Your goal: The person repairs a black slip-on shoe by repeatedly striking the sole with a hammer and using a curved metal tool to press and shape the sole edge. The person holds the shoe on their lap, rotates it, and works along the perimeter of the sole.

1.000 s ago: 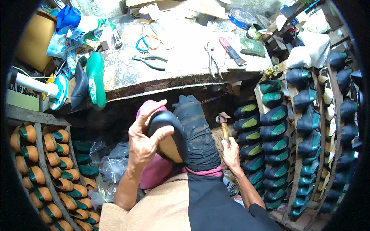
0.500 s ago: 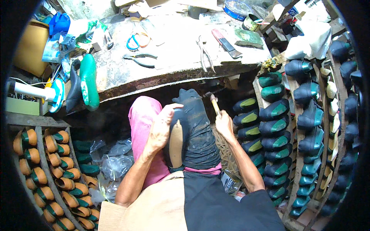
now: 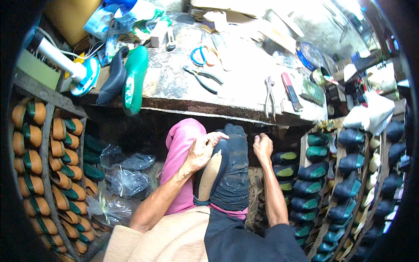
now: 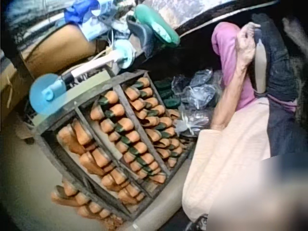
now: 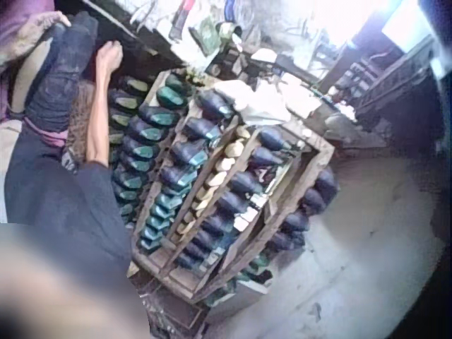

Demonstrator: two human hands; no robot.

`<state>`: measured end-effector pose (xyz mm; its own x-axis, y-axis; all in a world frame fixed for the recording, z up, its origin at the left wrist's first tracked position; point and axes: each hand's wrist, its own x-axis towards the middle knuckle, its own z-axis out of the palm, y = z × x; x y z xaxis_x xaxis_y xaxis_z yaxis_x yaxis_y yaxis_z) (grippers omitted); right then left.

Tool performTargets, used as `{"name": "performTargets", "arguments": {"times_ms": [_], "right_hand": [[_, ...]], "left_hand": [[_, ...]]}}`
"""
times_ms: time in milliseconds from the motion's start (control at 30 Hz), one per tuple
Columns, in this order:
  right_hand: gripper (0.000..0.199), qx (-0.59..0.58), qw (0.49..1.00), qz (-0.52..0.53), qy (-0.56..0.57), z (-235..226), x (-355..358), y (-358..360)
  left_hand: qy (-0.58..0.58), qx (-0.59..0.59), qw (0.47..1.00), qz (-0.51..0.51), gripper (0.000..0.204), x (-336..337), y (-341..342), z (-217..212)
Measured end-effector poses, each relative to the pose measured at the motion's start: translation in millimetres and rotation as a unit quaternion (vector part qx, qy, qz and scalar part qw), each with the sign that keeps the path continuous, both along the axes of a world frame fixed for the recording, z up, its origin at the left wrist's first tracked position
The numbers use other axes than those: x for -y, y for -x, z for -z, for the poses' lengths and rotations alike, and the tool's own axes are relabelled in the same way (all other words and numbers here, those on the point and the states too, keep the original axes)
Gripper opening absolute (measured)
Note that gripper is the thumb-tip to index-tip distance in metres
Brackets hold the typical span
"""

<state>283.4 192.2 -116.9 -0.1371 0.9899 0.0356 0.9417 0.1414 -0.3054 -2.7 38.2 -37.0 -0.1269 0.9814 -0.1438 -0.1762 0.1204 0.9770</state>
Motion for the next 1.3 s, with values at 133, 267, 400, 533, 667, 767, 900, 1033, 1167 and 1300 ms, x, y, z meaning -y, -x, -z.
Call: {"name": "performTargets", "arguments": {"times_ms": [133, 267, 400, 533, 667, 767, 900, 1033, 1167, 1300], "right_hand": [[0.014, -0.211, 0.945, -0.120, -0.220, -100, -8, 49], [0.019, -0.059, 0.948, -0.087, -0.299, -156, -97, 58], [0.051, 0.213, 0.953, -0.012, -0.213, -158, -167, 29], [0.056, 0.149, 0.978, -0.020, -0.144, -138, -202, 2], [0.051, -0.094, 0.972, -0.011, -0.215, -145, -194, 2], [0.032, -0.404, 0.894, -0.018, -0.195, -177, -138, 25], [0.017, -0.818, 0.572, -0.007, 0.058, -203, 6, 73], [0.023, -0.846, 0.514, -0.052, 0.135, -199, 98, 118], [0.024, -0.823, 0.541, -0.070, 0.157, -192, 117, 132], [0.024, -0.824, 0.533, -0.092, 0.170, -188, 114, 133]], "left_hand": [[-0.023, 0.045, 0.999, 0.013, 0.058, 2, 3, -8], [-0.017, 0.053, 0.998, 0.024, 0.075, 7, 2, -18], [-0.042, -0.026, 0.999, -0.022, 0.090, 6, 8, -20], [-0.035, 0.005, 0.999, -0.023, 0.093, 3, 11, -19], [-0.004, 0.019, 1.000, 0.001, 0.092, 5, 10, -18], [0.002, 0.066, 0.998, 0.019, 0.084, 7, 10, -19], [-0.053, -0.018, 0.996, 0.074, 0.080, 9, 12, -23], [-0.076, -0.072, 0.990, 0.089, 0.098, 10, 8, -24], [-0.070, -0.033, 0.993, 0.093, 0.100, 12, 7, -21], [-0.078, -0.021, 0.993, 0.089, 0.101, 14, 8, -17]]}}
